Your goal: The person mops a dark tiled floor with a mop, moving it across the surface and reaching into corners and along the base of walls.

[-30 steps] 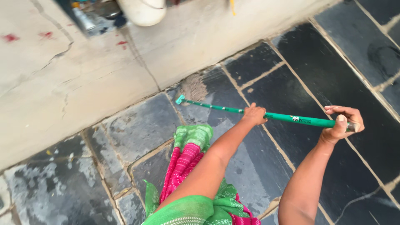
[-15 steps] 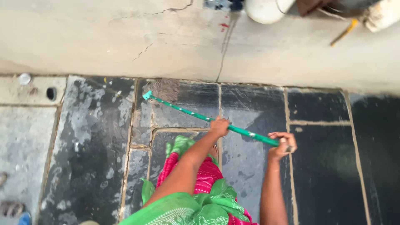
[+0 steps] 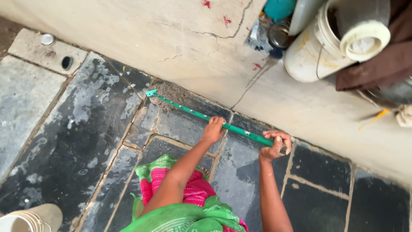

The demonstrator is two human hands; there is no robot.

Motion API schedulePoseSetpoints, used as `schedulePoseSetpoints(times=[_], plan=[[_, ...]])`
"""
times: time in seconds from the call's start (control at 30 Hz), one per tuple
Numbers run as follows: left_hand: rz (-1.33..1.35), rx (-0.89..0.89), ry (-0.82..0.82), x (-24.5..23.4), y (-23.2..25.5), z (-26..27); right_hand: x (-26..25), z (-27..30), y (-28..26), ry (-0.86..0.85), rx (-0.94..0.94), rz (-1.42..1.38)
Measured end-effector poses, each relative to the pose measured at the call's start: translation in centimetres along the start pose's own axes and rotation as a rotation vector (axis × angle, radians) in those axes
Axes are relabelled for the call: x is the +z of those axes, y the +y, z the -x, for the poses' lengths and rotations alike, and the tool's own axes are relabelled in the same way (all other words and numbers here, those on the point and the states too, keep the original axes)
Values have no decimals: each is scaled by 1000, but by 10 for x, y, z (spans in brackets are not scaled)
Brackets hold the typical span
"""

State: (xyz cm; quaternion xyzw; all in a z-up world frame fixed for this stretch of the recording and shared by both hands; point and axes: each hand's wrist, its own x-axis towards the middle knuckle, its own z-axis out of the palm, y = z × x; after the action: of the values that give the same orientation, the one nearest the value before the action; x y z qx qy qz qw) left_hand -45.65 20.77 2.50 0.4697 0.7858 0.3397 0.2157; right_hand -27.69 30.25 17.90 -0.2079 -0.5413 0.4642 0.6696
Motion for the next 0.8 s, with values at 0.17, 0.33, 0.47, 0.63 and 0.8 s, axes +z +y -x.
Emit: schedulePoseSetpoints(times=[0.17,0.33,0.47,0.63,0.8], plan=[[128,60,291,-65,-4,-4,101,-21,-26,-148,-55,-158],[151,132,413,-119,-29,9,179,-5,-53,-227,-52,-272],[181,154,431,-151,-51,21,229,12,-73,-274,-105,-259],[202,224,359,-212,-80,32,288,37,-83,-341,-156,-234],[198,174,259,-278,-117,44,356,69,-70,-408,-261,-189]])
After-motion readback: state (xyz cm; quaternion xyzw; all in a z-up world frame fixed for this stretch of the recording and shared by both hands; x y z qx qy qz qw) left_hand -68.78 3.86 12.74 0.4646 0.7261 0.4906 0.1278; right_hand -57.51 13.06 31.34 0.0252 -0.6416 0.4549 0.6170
